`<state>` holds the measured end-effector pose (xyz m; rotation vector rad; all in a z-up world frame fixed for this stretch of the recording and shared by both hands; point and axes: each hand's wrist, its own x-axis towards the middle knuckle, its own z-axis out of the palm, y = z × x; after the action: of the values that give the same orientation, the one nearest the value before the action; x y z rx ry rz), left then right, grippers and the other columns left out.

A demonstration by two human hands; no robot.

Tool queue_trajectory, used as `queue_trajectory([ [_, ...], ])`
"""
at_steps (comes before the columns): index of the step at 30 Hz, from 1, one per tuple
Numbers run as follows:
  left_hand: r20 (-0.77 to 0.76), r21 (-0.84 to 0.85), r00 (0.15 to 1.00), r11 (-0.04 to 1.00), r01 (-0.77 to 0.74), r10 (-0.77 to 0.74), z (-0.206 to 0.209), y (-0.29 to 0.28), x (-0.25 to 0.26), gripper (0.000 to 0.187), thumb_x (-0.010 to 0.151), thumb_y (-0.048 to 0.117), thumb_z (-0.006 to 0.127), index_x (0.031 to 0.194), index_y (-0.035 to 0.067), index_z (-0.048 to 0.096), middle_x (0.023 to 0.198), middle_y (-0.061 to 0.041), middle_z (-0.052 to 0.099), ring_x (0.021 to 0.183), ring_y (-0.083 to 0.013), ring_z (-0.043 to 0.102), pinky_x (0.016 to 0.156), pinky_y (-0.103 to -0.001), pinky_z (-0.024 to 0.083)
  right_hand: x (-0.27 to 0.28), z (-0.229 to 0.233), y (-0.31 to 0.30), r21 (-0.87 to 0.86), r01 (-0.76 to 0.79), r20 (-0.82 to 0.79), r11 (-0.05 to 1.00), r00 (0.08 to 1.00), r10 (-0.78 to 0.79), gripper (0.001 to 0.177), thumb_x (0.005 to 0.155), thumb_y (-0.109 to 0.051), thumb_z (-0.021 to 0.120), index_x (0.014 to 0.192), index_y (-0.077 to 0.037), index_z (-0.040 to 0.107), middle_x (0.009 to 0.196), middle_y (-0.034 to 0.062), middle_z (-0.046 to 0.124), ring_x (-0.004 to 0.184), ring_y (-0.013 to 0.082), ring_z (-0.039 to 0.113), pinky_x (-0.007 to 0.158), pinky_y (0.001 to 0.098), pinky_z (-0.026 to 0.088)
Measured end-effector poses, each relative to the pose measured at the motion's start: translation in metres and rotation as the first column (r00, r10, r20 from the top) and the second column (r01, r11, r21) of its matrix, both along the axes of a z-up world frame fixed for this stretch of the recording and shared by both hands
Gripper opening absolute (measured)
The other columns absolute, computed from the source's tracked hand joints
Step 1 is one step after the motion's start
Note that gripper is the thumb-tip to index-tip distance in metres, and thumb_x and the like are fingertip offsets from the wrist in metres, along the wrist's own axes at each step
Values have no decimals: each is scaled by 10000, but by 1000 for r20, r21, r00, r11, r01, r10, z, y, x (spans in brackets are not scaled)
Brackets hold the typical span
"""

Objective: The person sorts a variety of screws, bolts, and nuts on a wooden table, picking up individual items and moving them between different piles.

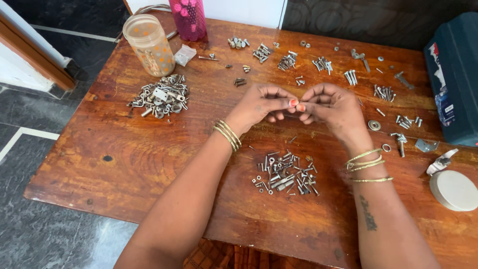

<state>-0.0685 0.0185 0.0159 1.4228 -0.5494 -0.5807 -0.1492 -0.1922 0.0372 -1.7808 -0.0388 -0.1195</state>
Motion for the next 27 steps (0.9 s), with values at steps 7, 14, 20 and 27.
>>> queue_trajectory([
  [7,-197,-239,980,971,-30,-18,-6,0,5,213,943,199,743,1072,29,742,950,-59,771,760,-83,694,645,-229,587,-12,11,6,-312,-119,-209,943,976,54,113,856,-81,796,958,-43,766,848,81,744,693,154,634,621,288,543],
  [14,-306,-525,923,850,42,-234,-15,6,15,222,980,135,716,1182,41,711,1071,-77,753,822,-87,682,685,-243,583,-10,0,13,-694,-339,-206,635,939,276,132,774,-104,805,903,-111,781,913,19,716,885,146,668,802,333,550],
  [20,-271,-577,917,812,87,-291,-14,6,16,233,987,113,716,1207,36,706,1079,-85,755,833,-83,685,703,-240,590,-10,3,16,-554,-305,-174,775,952,251,115,863,-98,729,978,-93,735,914,2,782,863,111,738,812,273,585],
  [27,-243,-590,927,802,92,-285,-14,1,12,219,990,79,708,1196,7,707,1047,-105,760,833,-113,724,748,-253,621,-10,14,11,247,-21,9,969,1000,19,187,989,-9,611,1156,-2,693,1031,96,751,890,155,713,779,284,597],
])
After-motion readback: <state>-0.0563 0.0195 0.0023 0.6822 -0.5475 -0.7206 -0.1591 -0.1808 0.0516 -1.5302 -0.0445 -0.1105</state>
